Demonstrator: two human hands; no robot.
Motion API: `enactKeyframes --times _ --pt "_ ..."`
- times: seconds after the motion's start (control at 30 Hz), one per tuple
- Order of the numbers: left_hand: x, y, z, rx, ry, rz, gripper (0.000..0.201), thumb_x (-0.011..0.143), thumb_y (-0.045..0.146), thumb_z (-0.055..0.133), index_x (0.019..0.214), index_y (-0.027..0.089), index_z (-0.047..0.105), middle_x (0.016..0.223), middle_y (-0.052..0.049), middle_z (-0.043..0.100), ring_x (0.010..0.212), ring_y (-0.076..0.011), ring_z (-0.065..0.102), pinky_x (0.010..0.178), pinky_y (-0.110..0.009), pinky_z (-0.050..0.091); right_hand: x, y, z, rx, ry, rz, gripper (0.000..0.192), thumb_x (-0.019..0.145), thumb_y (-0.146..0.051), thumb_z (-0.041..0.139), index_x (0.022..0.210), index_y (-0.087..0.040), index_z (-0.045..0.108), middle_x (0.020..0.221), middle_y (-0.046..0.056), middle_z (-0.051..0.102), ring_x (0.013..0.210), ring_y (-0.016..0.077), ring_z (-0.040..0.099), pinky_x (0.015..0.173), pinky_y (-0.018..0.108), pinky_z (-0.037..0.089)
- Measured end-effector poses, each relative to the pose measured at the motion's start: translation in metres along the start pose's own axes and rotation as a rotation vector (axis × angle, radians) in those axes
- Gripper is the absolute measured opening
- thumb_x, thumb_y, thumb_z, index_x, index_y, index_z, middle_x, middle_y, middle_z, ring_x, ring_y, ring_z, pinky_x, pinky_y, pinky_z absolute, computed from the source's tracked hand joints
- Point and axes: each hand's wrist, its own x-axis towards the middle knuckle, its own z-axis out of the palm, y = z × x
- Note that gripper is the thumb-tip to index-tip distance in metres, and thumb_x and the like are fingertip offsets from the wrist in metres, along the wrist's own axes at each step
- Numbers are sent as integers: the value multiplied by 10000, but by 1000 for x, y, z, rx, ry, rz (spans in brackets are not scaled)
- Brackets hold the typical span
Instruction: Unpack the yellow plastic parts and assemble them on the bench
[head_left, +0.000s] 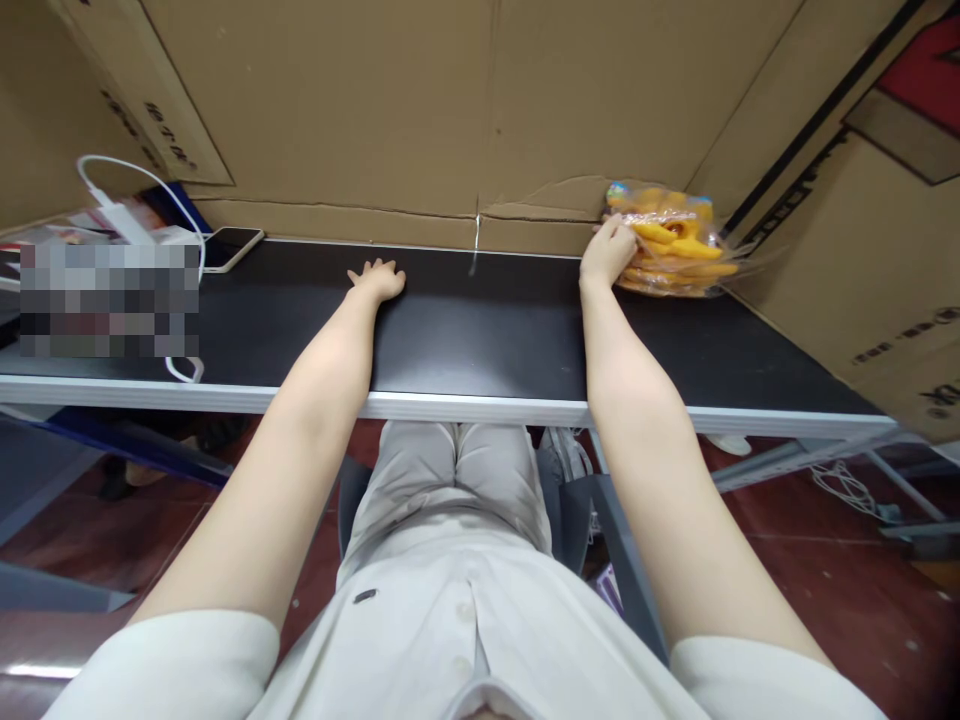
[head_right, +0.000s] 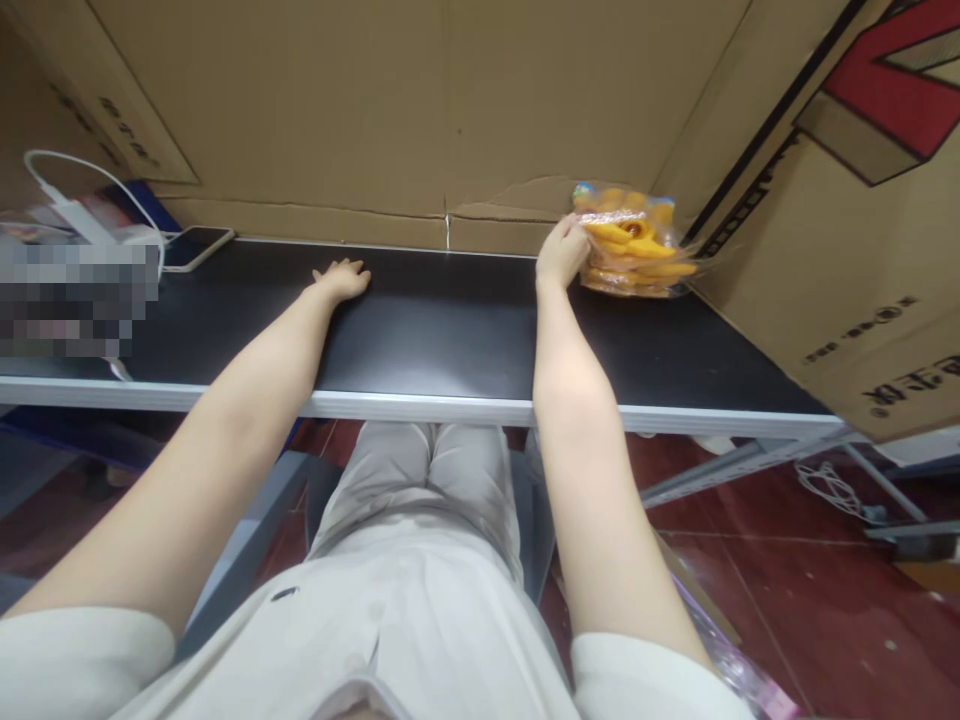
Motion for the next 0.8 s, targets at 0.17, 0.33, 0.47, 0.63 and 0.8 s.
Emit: enactKeyframes --times 0.17,0.33,0.47,0.63,0.8 --pt "-4 2 -2 -2 -25 -8 739 1115 364 291 1786 80 415 1880 -218 247 1762 -409 213 1410 -722 183 -16 -32 -4 -32 -88 -170 782 1224 -498 152 1195 -125 838 1254 208 816 1311 326 771 1250 589 505" --pt "-6 3 -4 -4 -29 -22 723 1122 352 288 1784 97 424 1886 -200 251 1766 -393 208 1417 -705 175 -34 -68 -8 -49 -161 -199 711 1211 -491 207 1178 -195 852 1233 172 827 1317 311 765 1231 537 530" --pt "-6 5 -3 -74 12 15 713 1126 346 373 1800 115 394 1854 -186 345 1743 -389 294 1414 -711 192 -63 -107 -8 189 -261 -97 723 1205 -512 212 1035 -210 846 1025 98 831 1208 249 809 1157 452 588" --pt "-7 11 1 -237 60 183 904 1042 388 645 1848 204 280 1879 -154 292 1743 -344 309 1421 -601 245 -108 -150 -6 690 -538 249 503 1164 -281 402 769 -191 700 709 42 734 828 187 822 866 325 682" --pt "-5 13 0 -257 98 392 825 982 299 673 1777 212 469 1796 -113 483 1716 -302 376 1392 -437 338 -121 -148 -4 800 -713 472 348 1072 -317 570 749 -215 651 646 24 723 705 191 790 736 288 673"
